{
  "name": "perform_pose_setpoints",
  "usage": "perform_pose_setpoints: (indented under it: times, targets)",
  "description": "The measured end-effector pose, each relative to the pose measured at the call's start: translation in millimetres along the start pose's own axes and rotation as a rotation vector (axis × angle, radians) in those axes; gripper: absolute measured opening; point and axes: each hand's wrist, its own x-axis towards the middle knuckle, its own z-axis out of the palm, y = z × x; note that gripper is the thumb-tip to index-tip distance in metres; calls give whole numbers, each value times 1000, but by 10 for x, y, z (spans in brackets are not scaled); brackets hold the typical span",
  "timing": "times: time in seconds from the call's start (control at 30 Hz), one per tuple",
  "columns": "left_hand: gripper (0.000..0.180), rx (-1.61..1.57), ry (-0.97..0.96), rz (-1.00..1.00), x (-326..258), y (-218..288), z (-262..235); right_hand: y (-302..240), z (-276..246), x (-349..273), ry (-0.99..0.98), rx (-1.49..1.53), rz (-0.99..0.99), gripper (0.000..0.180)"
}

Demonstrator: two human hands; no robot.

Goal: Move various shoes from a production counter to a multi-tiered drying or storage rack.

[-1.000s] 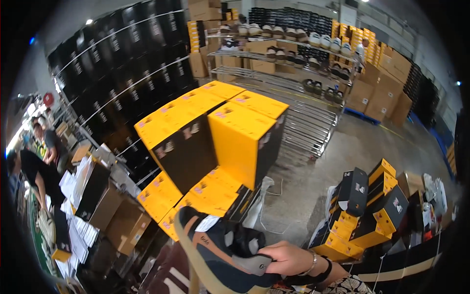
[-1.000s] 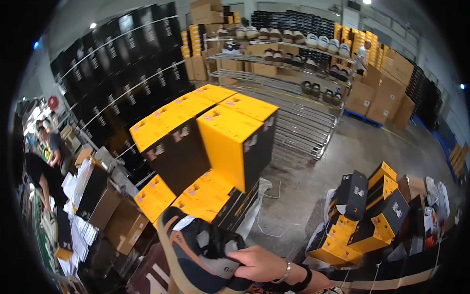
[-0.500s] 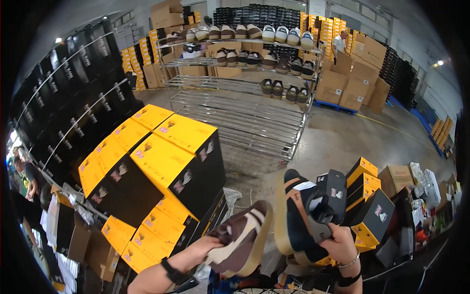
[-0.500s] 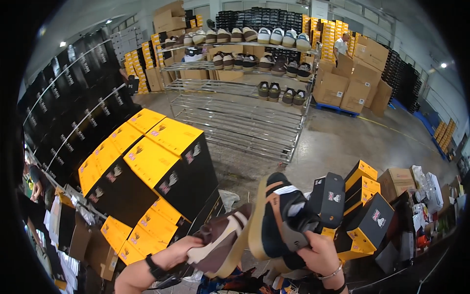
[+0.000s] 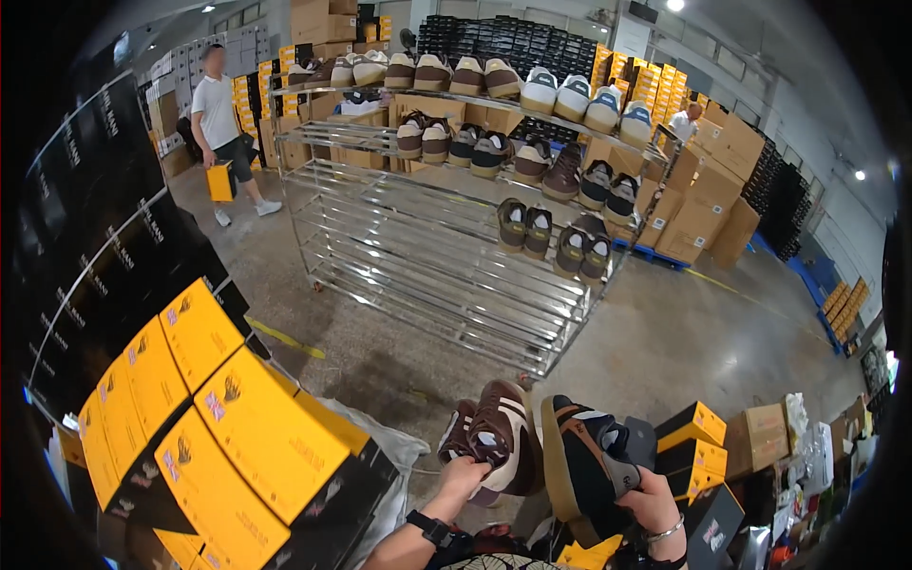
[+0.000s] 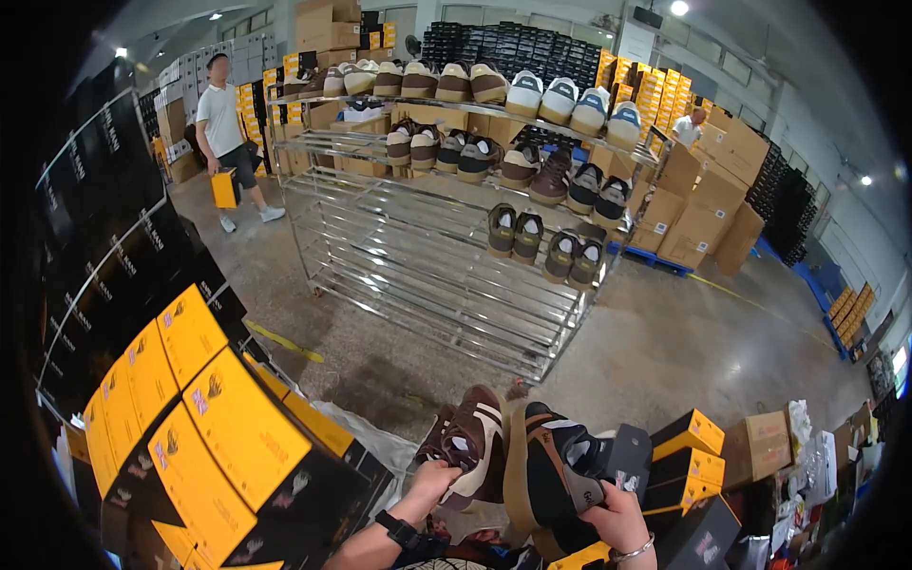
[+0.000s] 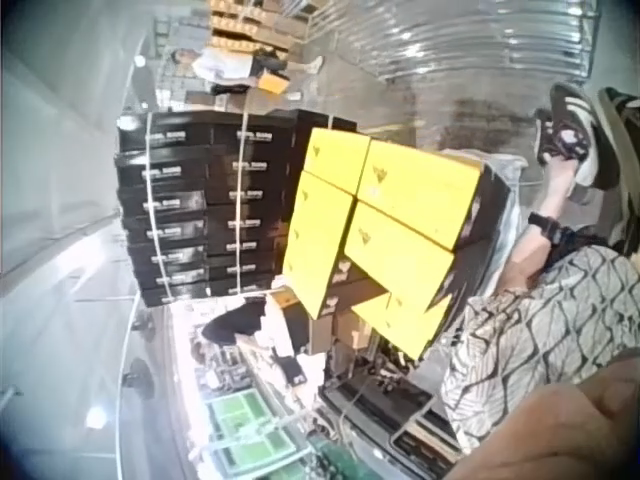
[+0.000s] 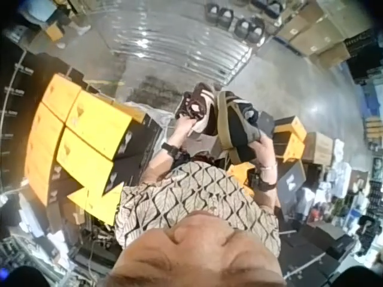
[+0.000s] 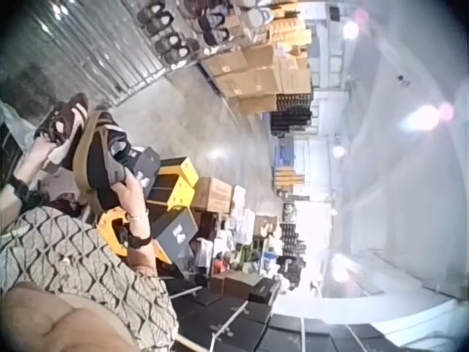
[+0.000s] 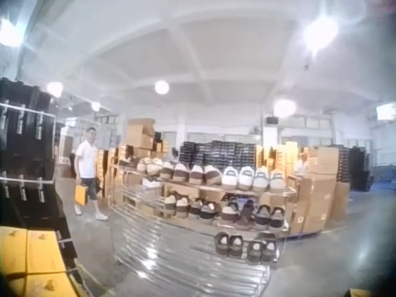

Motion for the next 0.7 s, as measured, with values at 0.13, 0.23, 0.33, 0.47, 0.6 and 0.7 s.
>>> perform_pose_setpoints:
  times: [0.13,0.23,0.33,0.47,0.6,0.7]
  targets:
    - [37,59,115,-59,716,178,-168,-264,-7,967,-139,-64,-44,21]
    - [34,-74,274,-107,1322,140,-303,-382,88,1822,-226,-287,-264,22]
    - [33,-226,444,-72,1811,141,-590,-596,266,2673,-335,-519,-648,22]
    - [17,-656,649,-63,1982,387,-1018,-962,648,3673,-354,-601,-1045,20]
    - [12,-502,765,-19,2089,900,-1696,-1360,1149,4533,-351,-608,-1239,17]
    - [13,-544,809,73,2421,1314,-2193,-1572,1529,5140,-335,-631,-1309,12]
